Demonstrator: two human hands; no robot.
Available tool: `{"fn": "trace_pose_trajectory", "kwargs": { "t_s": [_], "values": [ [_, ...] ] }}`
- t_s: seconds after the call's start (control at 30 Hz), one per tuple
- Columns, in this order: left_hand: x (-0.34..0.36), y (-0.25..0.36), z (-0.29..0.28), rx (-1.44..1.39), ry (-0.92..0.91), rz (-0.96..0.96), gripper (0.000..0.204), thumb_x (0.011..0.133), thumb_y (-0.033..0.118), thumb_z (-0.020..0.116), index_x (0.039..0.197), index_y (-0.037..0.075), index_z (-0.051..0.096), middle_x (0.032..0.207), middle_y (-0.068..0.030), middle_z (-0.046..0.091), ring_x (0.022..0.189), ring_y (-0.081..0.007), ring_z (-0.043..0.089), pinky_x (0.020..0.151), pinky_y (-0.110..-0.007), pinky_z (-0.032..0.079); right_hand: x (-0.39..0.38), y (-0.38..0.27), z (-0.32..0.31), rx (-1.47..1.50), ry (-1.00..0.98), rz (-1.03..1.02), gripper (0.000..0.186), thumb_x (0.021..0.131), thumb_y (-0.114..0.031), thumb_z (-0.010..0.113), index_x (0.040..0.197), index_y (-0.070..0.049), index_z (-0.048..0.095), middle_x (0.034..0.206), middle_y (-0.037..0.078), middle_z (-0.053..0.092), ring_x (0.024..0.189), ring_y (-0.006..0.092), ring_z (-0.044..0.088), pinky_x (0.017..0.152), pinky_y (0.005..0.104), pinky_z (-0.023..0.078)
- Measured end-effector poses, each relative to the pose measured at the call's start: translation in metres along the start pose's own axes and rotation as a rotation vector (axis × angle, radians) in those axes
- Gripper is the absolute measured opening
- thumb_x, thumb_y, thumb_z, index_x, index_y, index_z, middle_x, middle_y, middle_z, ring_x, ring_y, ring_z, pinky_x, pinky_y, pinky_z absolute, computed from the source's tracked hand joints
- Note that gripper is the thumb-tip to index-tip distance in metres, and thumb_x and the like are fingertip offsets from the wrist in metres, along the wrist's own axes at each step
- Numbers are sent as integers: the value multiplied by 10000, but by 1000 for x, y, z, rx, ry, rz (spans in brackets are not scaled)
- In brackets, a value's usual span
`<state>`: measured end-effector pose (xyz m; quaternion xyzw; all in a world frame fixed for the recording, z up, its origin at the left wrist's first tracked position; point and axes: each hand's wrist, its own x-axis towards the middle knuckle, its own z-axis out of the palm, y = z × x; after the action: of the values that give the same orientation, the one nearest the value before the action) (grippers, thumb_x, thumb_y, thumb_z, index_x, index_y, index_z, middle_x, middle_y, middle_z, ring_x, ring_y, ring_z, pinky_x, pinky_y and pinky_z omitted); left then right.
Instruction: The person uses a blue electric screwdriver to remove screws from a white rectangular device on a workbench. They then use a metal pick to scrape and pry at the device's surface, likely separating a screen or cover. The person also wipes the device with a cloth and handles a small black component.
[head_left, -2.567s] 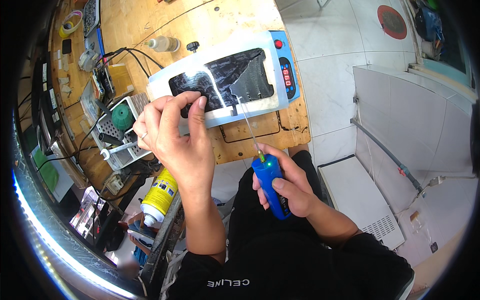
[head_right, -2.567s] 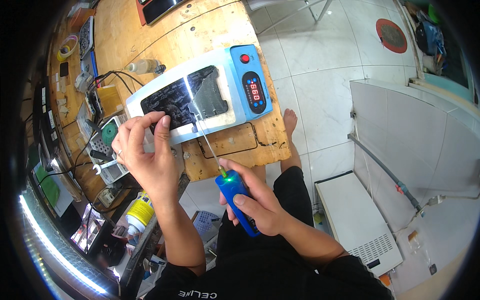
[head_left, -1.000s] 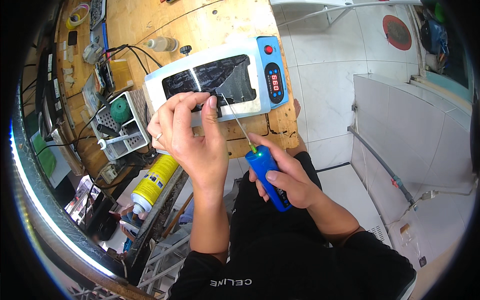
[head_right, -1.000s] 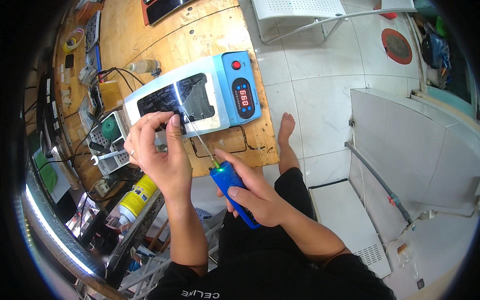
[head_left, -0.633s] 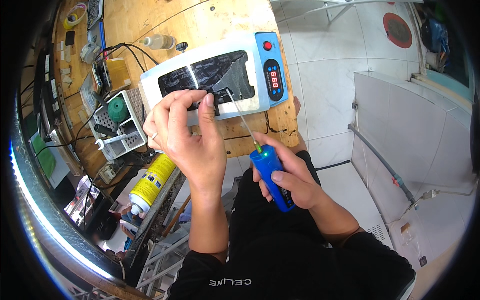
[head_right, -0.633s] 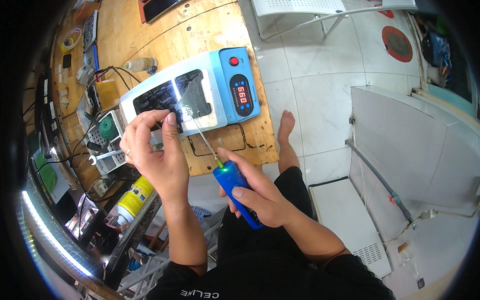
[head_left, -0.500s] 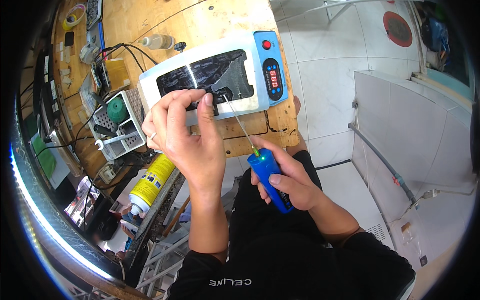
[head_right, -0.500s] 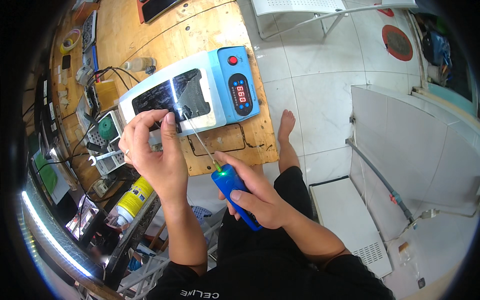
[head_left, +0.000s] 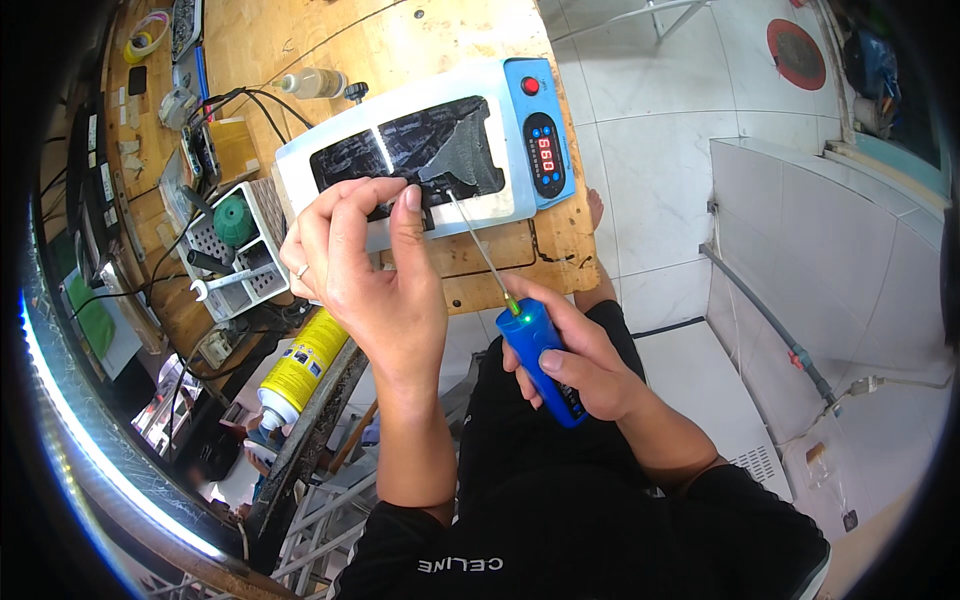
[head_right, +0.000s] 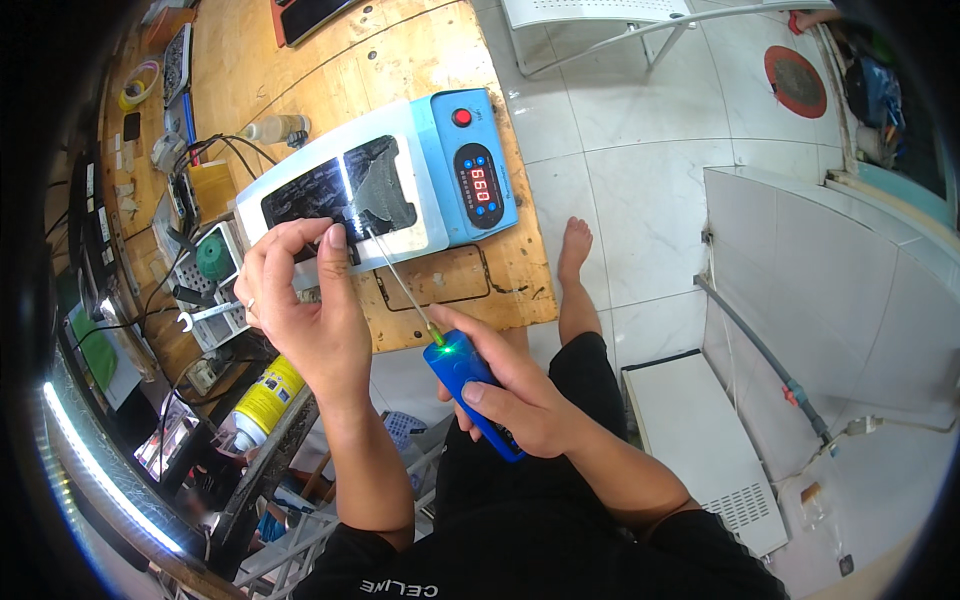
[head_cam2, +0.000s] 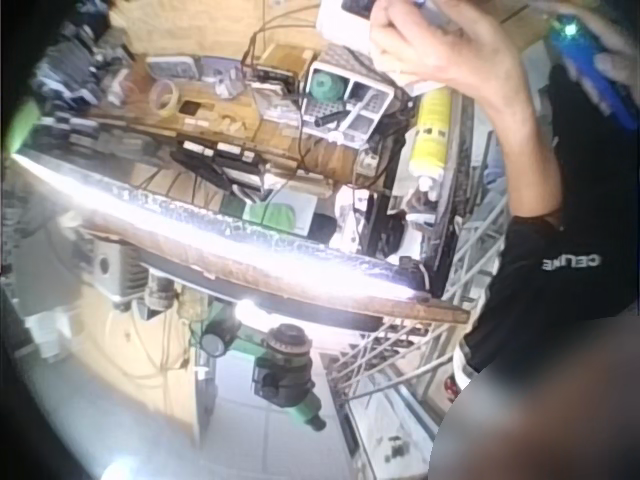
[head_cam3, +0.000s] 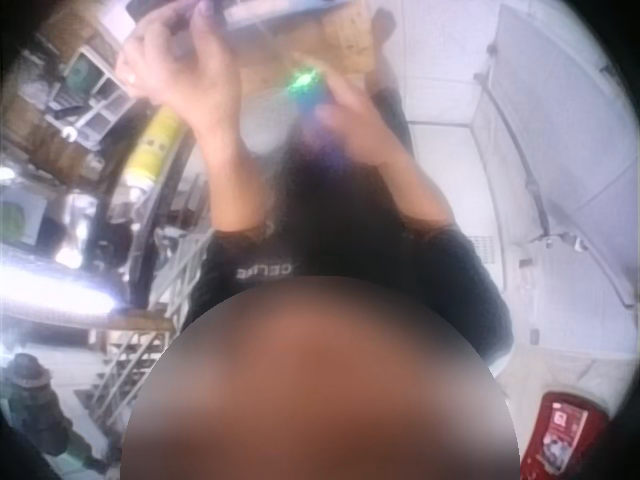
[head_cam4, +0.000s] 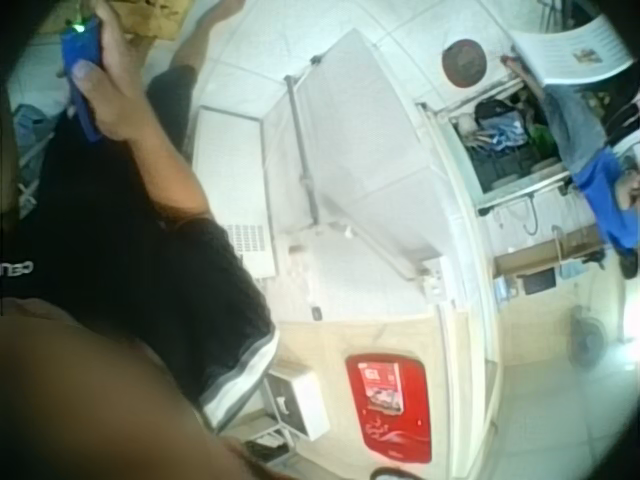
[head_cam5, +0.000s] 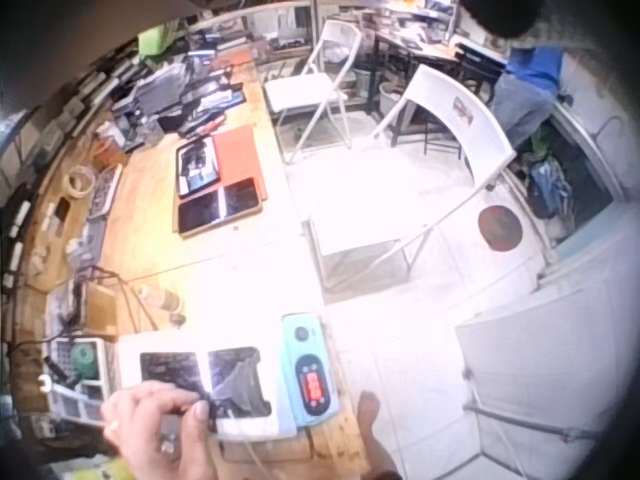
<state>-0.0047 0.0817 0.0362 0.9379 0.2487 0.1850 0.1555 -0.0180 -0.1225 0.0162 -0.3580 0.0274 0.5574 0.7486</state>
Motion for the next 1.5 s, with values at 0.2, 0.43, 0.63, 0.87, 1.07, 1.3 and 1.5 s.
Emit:
{"fn": "trace_pose_trajectory", "kwargs": {
  "t_s": [0.2, 0.43, 0.63, 0.87, 1.07, 1.3, 1.5],
  "values": [
    [-2, -3, 1, -26, 2, -5, 104, 854, 145, 802, 938, 136, 742, 1011, -31, 659, 1049, -262, 526, 936, -392, 347, -1, 0, 2, -1, -30, 7, 728, 1034, -289, 511, 1638, -61, 175, 1080, 116, 574, 790, 122, 599, 702, 265, 538],
    [-2, -2, 0, -5, -15, -22, 104, 858, 148, 798, 945, 136, 742, 1047, -35, 653, 1088, -271, 514, 951, -410, 335, 9, -3, 5, 16, -28, 22, 724, 1039, -286, 503, 1635, -47, 169, 1080, 125, 571, 792, 131, 603, 700, 272, 537],
    [-4, -4, 1, 9, -18, -16, 82, 874, 147, 782, 939, 127, 736, 1045, -41, 646, 1081, -271, 508, 946, -417, 330, 2, -6, 8, 60, 15, 26, 733, 1033, -293, 512, 1631, -39, 172, 1072, 125, 576, 798, 134, 605, 698, 277, 537],
    [-12, 6, -22, -247, -67, -88, 82, 957, 110, 680, 889, 70, 701, 835, -74, 632, 881, -264, 549, 832, -380, 372, -7, -18, 9, -102, -24, 15, 845, 968, -388, 601, 1620, -20, 207, 1056, 168, 612, 799, 175, 639, 708, 301, 542],
    [-34, 23, -34, -1071, -53, -673, 270, 1054, 198, 621, 870, 1, 632, 827, -27, 614, 745, -82, 498, 698, -245, 404, -10, -40, 13, -214, -160, 150, 801, 999, -420, 577, 1608, -17, 247, 1010, 121, 643, 792, 152, 638, 723, 292, 540],
    [15, 23, -43, -1201, 336, -625, 256, 1089, 185, 546, 886, 30, 564, 828, -21, 525, 753, -103, 469, 713, -273, 410, -22, -63, 4, -469, -253, -10, 760, 993, -355, 567, 1611, -40, 255, 1091, 152, 623, 829, 158, 634, 750, 301, 537],
    [-16, 26, -2, -260, 63, -150, 105, 923, 96, 764, 1010, 49, 728, 974, -46, 636, 926, -161, 566, 850, -304, 430, -16, -50, -13, -194, -22, 147, 647, 1046, -229, 485, 1613, -57, 226, 1084, 111, 582, 814, 123, 601, 733, 266, 529]
  ]
}}
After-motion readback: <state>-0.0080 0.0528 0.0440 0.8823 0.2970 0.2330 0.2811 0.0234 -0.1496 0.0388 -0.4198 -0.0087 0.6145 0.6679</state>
